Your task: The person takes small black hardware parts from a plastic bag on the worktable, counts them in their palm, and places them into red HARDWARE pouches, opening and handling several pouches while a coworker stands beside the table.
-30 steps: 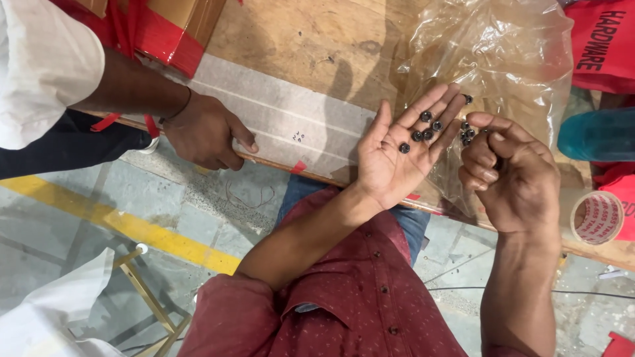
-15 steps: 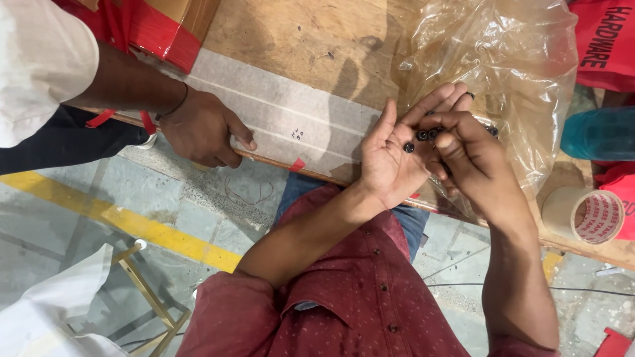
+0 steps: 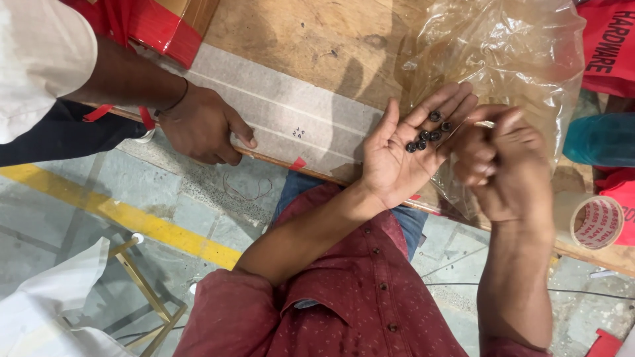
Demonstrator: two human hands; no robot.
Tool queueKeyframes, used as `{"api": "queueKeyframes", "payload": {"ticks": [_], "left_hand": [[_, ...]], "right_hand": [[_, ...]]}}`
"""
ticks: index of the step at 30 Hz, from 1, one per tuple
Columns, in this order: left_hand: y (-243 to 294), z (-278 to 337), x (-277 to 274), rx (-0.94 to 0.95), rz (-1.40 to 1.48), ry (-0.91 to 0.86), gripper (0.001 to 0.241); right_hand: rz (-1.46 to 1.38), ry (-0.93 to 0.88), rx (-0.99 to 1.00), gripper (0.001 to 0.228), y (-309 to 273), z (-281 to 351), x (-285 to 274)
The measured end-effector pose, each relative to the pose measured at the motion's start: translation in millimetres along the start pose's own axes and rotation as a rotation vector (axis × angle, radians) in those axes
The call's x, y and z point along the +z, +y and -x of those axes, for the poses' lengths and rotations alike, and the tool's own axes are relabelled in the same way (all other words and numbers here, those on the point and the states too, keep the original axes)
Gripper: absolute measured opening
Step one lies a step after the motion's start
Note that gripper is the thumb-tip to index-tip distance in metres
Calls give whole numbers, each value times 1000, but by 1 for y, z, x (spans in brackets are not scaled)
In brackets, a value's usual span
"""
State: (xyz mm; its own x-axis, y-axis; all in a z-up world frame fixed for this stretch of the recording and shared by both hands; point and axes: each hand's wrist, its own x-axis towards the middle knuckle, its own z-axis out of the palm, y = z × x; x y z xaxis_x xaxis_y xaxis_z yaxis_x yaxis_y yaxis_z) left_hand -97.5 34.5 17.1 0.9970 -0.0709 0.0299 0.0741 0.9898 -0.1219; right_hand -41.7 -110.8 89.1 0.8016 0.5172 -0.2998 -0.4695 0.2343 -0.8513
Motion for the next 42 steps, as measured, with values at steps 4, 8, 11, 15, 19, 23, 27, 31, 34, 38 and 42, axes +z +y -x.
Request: {"api": "queueKeyframes", "payload": {"ticks": [4,8,11,15,19,23,27,31,34,38,42], "left_hand": [[2,0,7,3,-3,-52,76],[2,-1,13,-4,48,-27,79],[2,0,15,-7,53,-12,80],[3,1,15,-2,62,20,80],[3,1,11,-1,42,-30,79],[1,1,11,-10,69,-9,78],[0,2,11,-7,72,-4,77],[1,4,16,-9,33,11,79],[1,4,15,-6,20,0,79],[2,5,12,-13,22,-19,78],[3,5,9,-30,41,-25,72]], "right_hand": [[-459,-102,28,38,-6,1,-23],[-316,75,69,28,-9,8,-30],[-403,-38,53,23,-2,10,-42],[-445,-75,70,26,4,8,-47],[-405,-48,71,25,9,8,-49],[-271,13,31,31,7,9,-43],[-222,7,67,46,5,6,-39],[-114,-22,36,49,6,4,-33],[-63,-46,-9,52,9,2,-36],[-180,-25,16,50,14,0,-41],[-251,-14,24,46,9,0,-29]]}}
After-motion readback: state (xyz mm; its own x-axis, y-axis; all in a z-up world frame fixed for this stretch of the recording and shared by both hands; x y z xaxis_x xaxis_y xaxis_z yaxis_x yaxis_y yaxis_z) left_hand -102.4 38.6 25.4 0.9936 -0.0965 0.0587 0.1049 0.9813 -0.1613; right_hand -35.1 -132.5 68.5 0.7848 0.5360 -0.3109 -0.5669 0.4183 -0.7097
